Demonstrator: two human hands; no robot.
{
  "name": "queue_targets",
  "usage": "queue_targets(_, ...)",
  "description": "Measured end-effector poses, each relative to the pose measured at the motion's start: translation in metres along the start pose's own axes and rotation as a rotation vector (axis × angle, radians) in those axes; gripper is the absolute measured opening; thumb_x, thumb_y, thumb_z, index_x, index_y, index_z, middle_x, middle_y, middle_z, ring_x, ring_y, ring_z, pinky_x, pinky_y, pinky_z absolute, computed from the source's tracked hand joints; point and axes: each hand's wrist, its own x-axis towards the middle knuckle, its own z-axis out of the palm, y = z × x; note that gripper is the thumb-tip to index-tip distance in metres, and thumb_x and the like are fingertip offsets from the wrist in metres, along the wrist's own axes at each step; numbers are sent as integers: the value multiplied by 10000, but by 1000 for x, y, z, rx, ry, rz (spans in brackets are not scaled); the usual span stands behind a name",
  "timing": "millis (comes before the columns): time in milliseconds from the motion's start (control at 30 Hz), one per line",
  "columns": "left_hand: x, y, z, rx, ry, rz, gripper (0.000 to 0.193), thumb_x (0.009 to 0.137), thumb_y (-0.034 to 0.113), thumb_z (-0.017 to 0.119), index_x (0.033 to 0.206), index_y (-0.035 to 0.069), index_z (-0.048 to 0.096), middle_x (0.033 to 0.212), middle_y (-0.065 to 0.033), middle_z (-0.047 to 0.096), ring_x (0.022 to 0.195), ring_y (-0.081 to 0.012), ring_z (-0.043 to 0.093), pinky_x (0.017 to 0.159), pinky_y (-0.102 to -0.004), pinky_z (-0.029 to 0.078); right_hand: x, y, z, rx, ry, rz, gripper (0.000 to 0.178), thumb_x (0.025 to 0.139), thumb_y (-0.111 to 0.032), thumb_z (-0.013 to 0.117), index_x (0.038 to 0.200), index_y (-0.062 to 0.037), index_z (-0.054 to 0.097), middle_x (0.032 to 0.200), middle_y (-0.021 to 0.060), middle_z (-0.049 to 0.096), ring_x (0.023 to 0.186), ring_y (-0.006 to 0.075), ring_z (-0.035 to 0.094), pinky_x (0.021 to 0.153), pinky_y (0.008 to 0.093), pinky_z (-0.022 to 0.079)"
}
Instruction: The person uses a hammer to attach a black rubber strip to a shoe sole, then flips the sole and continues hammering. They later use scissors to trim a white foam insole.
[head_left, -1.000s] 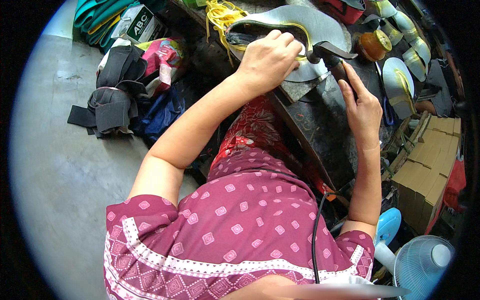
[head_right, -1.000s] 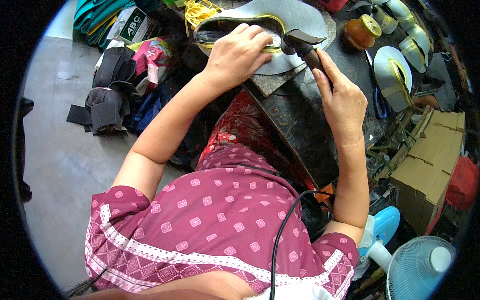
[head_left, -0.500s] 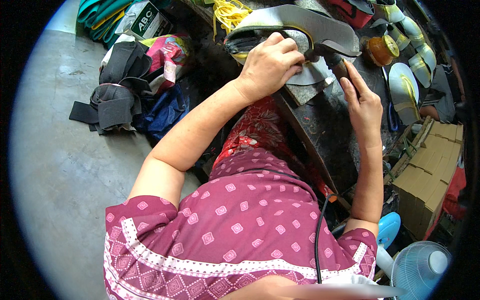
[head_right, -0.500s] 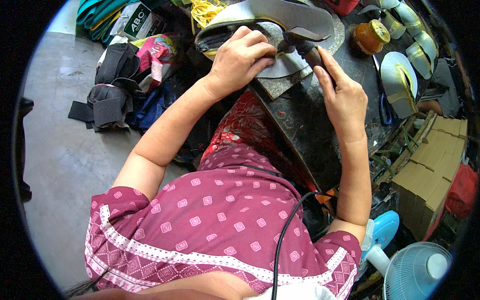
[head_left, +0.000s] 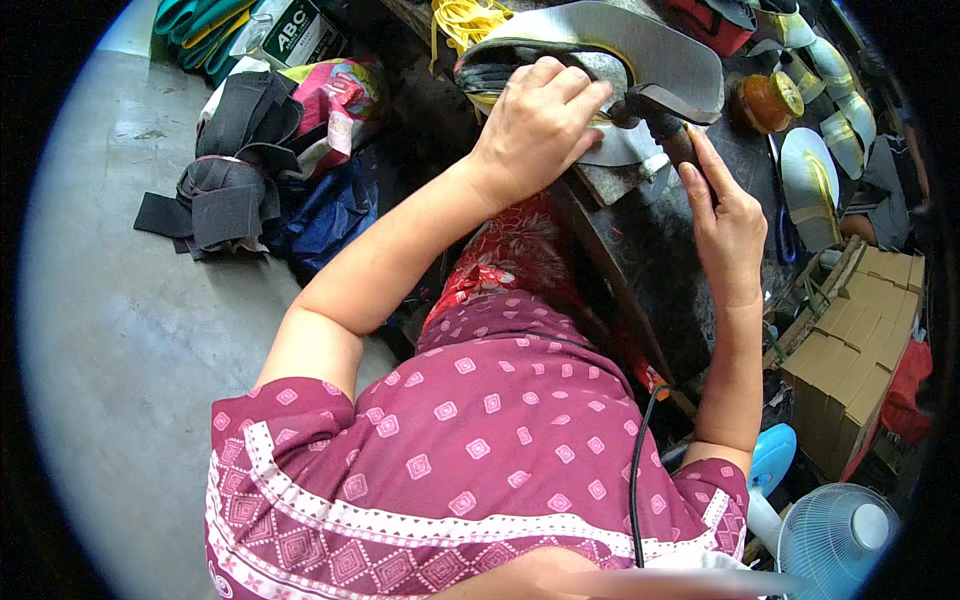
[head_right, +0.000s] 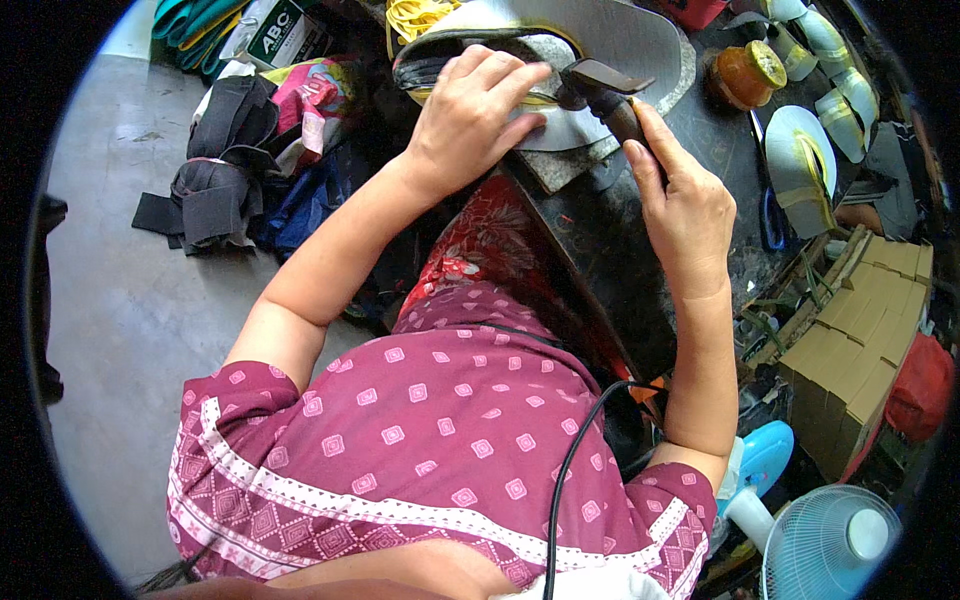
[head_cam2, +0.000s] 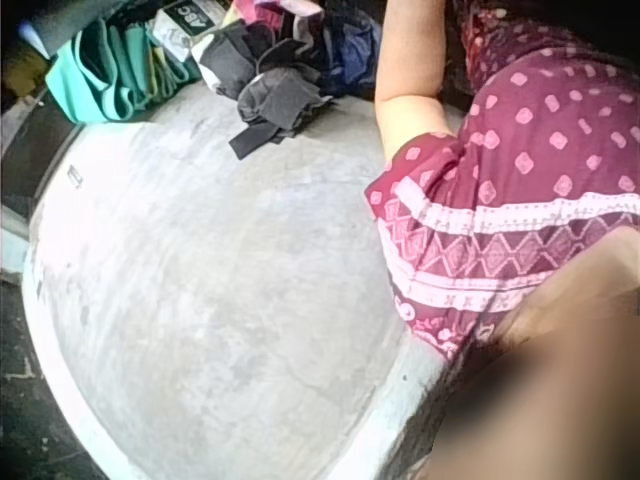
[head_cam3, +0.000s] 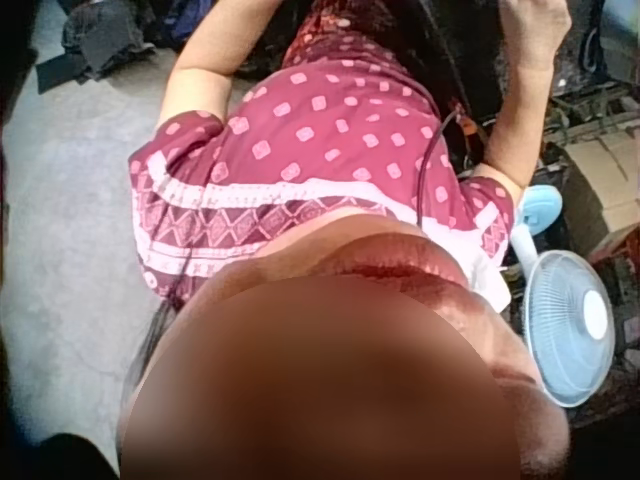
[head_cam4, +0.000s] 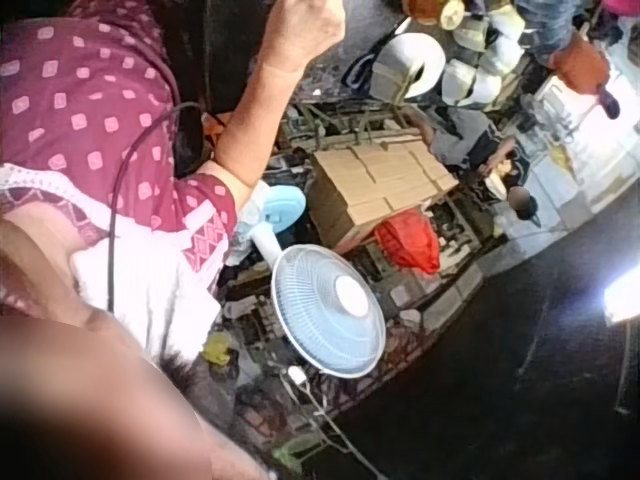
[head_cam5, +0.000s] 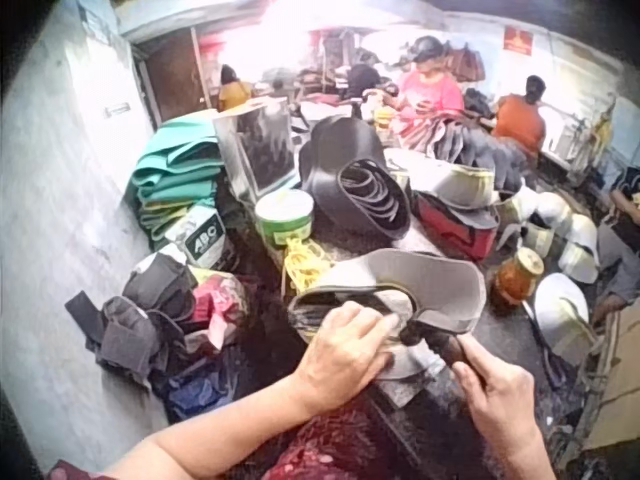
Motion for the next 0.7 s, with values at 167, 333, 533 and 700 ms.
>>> queue_targets(167,-6,-9,-10,-56,-84,-22,262,773,162,774,1007,71,702,970,-78,607,945,-287,565,862,-383,495,1,4,-1,35,-57,69,373,980,-385,612,1333,-269,643,1121,107,725,965,309,717,785,380,566)
queue_targets(333,-11,-22,0,-207,-34,17,180,777,146,780,924,81,700,929,-73,591,915,-280,555,828,-385,497,15,5,-17,192,-154,186,338,978,-343,637,1307,-274,672,1132,85,737,998,201,732,833,323,549)
queue_targets(533,-10,-24,2,-223,-48,43,165,768,138,780,879,81,672,918,-67,580,913,-283,550,820,-382,495,16,-2,-16,481,76,118,394,958,-269,684,1347,-223,646,1137,72,745,913,158,718,769,320,555)
queue_targets(700,-10,-24,1,-176,-59,66,165,767,129,771,886,85,665,925,-66,578,915,-285,549,821,-381,495,19,-7,-14,95,-126,70,360,958,-408,645,1305,-314,666,1043,134,738,886,281,737,769,355,557)
